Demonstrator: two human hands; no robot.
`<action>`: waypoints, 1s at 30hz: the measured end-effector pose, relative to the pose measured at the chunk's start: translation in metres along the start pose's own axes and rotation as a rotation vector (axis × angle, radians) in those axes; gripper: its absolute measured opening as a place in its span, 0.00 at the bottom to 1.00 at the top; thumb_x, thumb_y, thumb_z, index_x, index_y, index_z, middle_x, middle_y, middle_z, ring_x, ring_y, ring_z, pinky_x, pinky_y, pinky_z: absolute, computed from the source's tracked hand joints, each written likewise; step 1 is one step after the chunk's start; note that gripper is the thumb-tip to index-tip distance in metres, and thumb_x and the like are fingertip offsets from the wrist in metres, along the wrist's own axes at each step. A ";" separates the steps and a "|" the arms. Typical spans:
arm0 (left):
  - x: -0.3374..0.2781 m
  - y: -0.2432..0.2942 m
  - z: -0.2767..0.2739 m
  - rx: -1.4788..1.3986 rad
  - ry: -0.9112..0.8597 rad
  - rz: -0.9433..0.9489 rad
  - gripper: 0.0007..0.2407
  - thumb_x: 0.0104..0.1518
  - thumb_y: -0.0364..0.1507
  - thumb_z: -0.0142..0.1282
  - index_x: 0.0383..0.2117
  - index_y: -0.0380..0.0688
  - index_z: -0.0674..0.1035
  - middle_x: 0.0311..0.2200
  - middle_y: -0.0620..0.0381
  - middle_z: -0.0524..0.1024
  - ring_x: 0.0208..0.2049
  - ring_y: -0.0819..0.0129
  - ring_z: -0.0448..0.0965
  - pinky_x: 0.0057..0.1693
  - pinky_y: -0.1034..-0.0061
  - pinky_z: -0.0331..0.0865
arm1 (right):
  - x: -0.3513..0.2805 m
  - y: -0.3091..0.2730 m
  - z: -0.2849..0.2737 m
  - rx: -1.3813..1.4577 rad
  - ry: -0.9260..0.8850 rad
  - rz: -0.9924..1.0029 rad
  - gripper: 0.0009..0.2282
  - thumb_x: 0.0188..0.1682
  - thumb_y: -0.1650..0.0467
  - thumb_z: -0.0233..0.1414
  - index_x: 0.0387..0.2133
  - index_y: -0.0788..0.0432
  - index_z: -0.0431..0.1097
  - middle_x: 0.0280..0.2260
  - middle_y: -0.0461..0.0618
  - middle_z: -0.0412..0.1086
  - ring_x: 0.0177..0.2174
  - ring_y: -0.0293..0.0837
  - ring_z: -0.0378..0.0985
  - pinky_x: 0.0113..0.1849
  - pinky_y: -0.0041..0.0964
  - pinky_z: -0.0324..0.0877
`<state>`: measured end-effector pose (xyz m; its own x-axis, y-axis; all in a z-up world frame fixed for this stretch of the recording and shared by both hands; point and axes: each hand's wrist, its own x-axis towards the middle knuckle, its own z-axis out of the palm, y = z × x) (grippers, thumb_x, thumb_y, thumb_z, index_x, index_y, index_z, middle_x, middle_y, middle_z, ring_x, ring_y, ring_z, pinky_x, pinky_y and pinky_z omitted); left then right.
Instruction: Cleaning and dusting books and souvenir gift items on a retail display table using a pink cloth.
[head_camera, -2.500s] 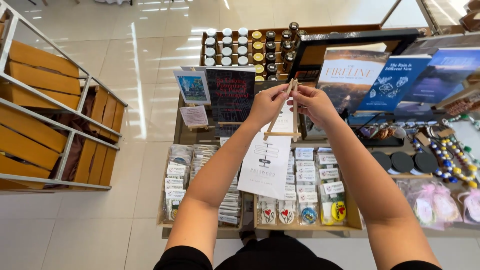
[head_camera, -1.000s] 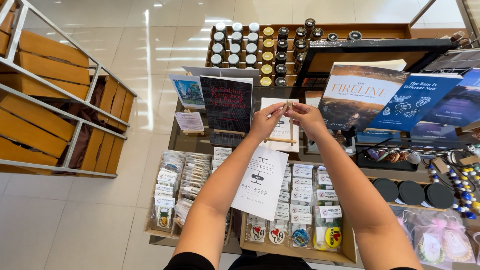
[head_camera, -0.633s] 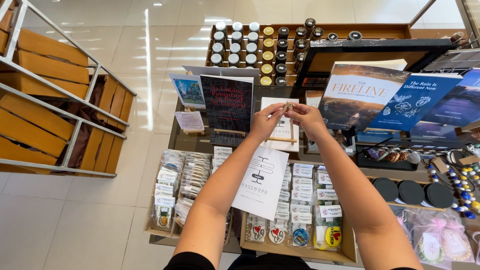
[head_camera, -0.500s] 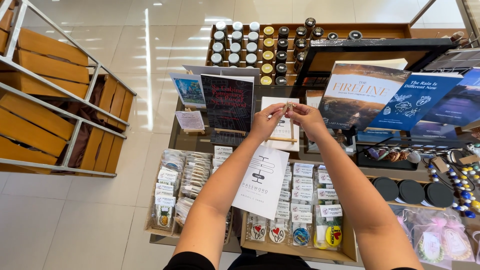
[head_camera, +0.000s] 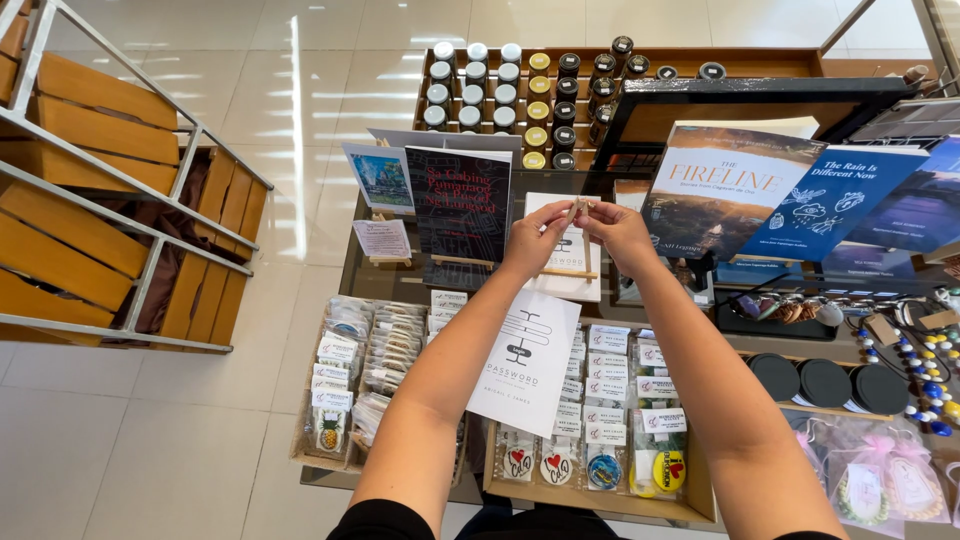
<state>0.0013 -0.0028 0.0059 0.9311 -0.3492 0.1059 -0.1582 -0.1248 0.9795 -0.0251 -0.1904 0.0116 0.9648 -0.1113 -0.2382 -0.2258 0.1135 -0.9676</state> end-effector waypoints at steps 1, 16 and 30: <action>0.000 0.000 0.000 0.000 -0.001 0.000 0.13 0.64 0.29 0.56 0.53 0.54 0.81 0.37 0.58 0.84 0.37 0.73 0.83 0.44 0.77 0.77 | 0.001 0.000 -0.001 0.000 0.001 0.000 0.14 0.50 0.72 0.59 0.49 0.62 0.75 0.42 0.47 0.78 0.41 0.37 0.80 0.44 0.33 0.76; 0.000 0.004 0.001 0.034 0.033 0.080 0.12 0.64 0.29 0.57 0.53 0.54 0.81 0.40 0.58 0.85 0.40 0.73 0.85 0.47 0.77 0.78 | 0.007 0.001 -0.001 0.024 0.002 0.015 0.15 0.49 0.72 0.60 0.50 0.62 0.75 0.42 0.47 0.79 0.41 0.37 0.81 0.43 0.32 0.75; -0.009 0.016 -0.007 0.077 0.021 0.013 0.15 0.64 0.31 0.53 0.57 0.50 0.77 0.42 0.56 0.84 0.41 0.71 0.85 0.46 0.76 0.78 | -0.009 -0.005 0.003 -0.050 -0.041 -0.053 0.24 0.49 0.72 0.58 0.61 0.58 0.64 0.48 0.53 0.75 0.45 0.41 0.80 0.48 0.35 0.75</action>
<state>-0.0074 0.0052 0.0223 0.9352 -0.3321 0.1231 -0.1947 -0.1916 0.9620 -0.0323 -0.1868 0.0184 0.9801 -0.0749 -0.1838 -0.1797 0.0585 -0.9820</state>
